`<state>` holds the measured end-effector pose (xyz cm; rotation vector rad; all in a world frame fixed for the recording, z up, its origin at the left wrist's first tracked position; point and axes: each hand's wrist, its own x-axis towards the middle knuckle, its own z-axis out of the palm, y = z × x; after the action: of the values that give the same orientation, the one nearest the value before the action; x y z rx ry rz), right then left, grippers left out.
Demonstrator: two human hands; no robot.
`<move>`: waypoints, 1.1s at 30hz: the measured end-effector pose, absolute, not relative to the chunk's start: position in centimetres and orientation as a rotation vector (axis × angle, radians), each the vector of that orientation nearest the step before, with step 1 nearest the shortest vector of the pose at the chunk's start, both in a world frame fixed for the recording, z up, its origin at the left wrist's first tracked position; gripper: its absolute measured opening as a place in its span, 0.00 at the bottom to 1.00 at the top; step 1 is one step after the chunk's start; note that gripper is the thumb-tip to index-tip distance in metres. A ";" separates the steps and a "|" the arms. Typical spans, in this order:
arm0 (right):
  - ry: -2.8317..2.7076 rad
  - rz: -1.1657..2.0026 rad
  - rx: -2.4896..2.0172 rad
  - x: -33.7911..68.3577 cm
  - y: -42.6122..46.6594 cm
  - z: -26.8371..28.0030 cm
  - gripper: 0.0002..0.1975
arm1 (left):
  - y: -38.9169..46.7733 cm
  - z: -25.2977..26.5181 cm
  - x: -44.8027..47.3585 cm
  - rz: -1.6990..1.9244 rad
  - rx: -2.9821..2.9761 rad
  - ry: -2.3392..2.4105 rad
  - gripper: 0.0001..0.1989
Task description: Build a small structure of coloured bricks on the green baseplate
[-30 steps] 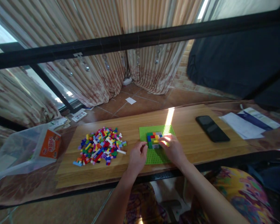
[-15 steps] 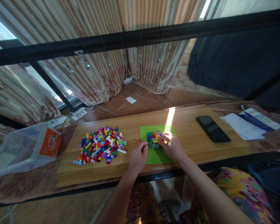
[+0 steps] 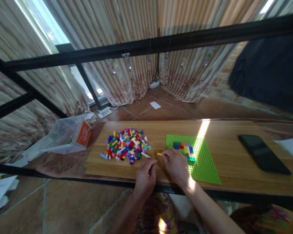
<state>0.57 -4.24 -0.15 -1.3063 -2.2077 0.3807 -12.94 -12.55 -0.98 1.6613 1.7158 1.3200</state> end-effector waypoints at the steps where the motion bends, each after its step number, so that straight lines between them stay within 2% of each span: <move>1: -2.246 0.358 -1.322 -0.4 -4.4 -0.2 0.09 | -13.0 -1.0 -13.8 1.323 1.664 1.771 0.10; 4: -2.317 0.369 -1.314 -2.4 -4.7 -0.5 0.09 | -14.2 -1.0 -16.3 1.329 1.656 1.923 0.10; 12: -2.195 0.636 -1.120 -3.7 -4.3 -1.1 0.10 | -15.6 -1.5 -19.9 1.357 1.482 2.114 0.09; 21: -2.287 0.563 -1.055 -6.5 -1.3 -0.8 0.13 | -15.5 -2.1 -20.1 1.428 1.342 2.077 0.10; 28: -2.152 0.731 -1.046 -6.0 -1.0 -1.0 0.11 | -15.3 -1.5 -20.1 1.400 1.320 2.051 0.10; 33: -2.053 0.781 -0.955 -4.1 -2.3 0.5 0.12 | -14.2 -0.6 -18.9 1.514 1.152 1.877 0.12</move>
<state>-4.12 -2.25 0.48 -0.9550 -2.0531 0.7806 -18.91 -14.16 -0.59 1.1524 1.8769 1.5144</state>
